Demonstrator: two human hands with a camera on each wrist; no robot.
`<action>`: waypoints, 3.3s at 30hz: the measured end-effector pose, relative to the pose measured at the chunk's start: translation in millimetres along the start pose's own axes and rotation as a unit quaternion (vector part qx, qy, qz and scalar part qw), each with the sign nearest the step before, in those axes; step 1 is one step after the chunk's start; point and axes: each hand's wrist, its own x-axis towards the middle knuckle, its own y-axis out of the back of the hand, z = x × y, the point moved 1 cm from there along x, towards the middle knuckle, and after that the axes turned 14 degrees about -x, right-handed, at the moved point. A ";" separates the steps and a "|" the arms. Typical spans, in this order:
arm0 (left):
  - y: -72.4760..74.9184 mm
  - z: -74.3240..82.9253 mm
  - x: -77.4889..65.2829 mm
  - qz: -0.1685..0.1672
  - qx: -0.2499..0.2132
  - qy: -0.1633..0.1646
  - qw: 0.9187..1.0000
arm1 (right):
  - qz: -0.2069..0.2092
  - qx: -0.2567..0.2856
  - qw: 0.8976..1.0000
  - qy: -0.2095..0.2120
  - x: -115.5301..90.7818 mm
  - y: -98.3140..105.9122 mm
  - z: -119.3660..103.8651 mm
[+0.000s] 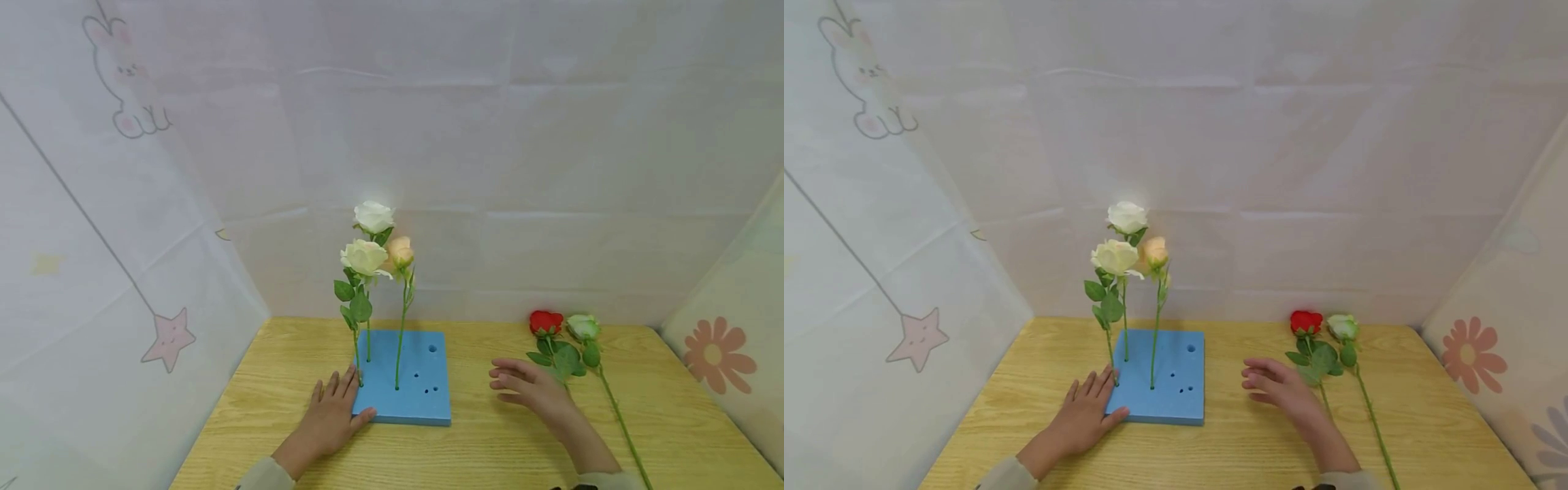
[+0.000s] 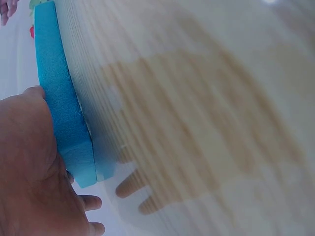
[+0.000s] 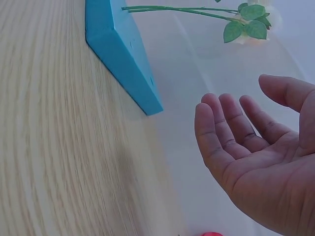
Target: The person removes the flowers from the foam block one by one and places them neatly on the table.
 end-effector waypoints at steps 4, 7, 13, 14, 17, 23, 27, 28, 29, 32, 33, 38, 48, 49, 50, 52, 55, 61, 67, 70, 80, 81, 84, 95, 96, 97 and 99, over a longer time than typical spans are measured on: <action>0.9 1.2 -0.6 0.000 -0.001 -0.001 1.000 | -0.003 0.023 1.000 -0.001 6.4 -6.0 -0.5; 1.4 1.9 -0.9 -0.001 -0.001 -0.001 1.000 | -0.005 0.034 0.999 -0.004 11.3 -10.4 -0.9; 1.7 3.0 -1.9 0.002 -0.002 -0.004 1.000 | -0.008 0.045 0.999 -0.013 18.4 -19.6 -4.7; 1.8 3.5 -2.3 0.003 -0.003 -0.005 1.000 | -0.009 0.047 0.999 -0.014 19.4 -21.1 -5.7; 2.2 4.4 -2.8 0.005 -0.005 -0.010 1.000 | -0.012 0.047 0.999 -0.012 22.3 -25.5 -8.0; 3.4 5.5 -3.6 0.001 -0.006 -0.007 1.000 | -0.004 0.060 0.998 -0.016 30.3 -32.3 -9.1; 3.8 5.4 -3.3 -0.003 0.000 0.001 1.000 | -0.007 0.060 0.998 -0.011 34.5 -36.2 -10.2; 3.6 5.1 -3.1 -0.003 0.001 0.003 1.000 | -0.008 0.058 0.998 -0.009 35.4 -37.4 -10.7; 3.6 5.1 -2.8 -0.002 -0.001 0.001 1.000 | -0.009 0.057 0.998 -0.006 36.2 -38.6 -11.1; 2.7 4.3 -2.1 -0.003 0.004 0.002 1.000 | -0.009 0.058 0.998 -0.002 39.2 -42.7 -12.0; 2.4 4.2 -2.1 -0.003 0.006 0.002 1.000 | -0.006 0.060 0.998 -0.002 40.3 -44.2 -12.2; 4.0 6.4 -3.1 -0.006 0.008 0.003 1.000 | 0.002 0.069 0.998 0.002 46.3 -51.5 -13.4; 4.3 8.5 -4.0 -0.005 0.008 0.001 1.000 | 0.005 0.086 0.996 0.007 58.5 -62.3 -13.4; 4.3 8.5 -4.0 -0.004 0.008 0.000 1.000 | 0.007 0.086 0.996 0.006 60.1 -63.3 -13.4; 4.3 8.6 -4.2 -0.003 0.010 0.000 1.000 | 0.008 0.087 0.996 0.006 61.5 -64.4 -13.6; 4.8 9.3 -4.6 -0.001 0.012 -0.001 1.000 | 0.013 0.092 0.996 0.005 64.3 -66.7 -14.1; 5.2 9.8 -4.4 0.001 0.011 -0.003 1.000 | 0.015 0.098 0.995 0.005 67.5 -69.7 -15.5; 4.0 9.9 -3.6 0.008 0.004 -0.011 1.000 | 0.015 0.101 0.995 0.009 72.6 -76.1 -19.3; 0.9 7.3 -4.0 0.013 -0.003 -0.023 1.000 | 0.017 0.105 0.994 0.008 78.4 -83.3 -21.8; 1.6 7.5 -4.2 0.011 -0.003 -0.018 1.000 | 0.020 0.110 0.994 0.008 81.6 -87.0 -22.9; 6.1 12.3 -5.4 0.012 0.008 -0.007 1.000 | 0.023 0.110 0.994 0.003 90.9 -98.4 -29.3; 5.9 12.5 -5.6 0.012 0.008 -0.008 1.000 | 0.023 0.110 0.994 0.002 92.0 -99.4 -30.0; 5.9 13.2 -6.1 0.013 0.011 -0.006 1.000 | 0.024 0.114 0.993 0.005 96.0 -102.5 -30.2; 5.4 11.7 -5.4 0.014 0.009 -0.011 1.000 | 0.017 0.109 0.994 0.022 110.7 -115.6 -31.6; 5.5 11.8 -5.2 0.015 0.008 -0.011 1.000 | 0.016 0.110 0.994 0.021 112.1 -116.7 -32.0; 5.3 11.6 -5.0 0.016 0.007 -0.013 1.000 | 0.016 0.109 0.994 0.022 113.4 -117.7 -32.5; 5.5 11.8 -4.9 0.018 0.004 -0.014 1.000 | 0.013 0.108 0.994 0.019 115.9 -119.6 -32.8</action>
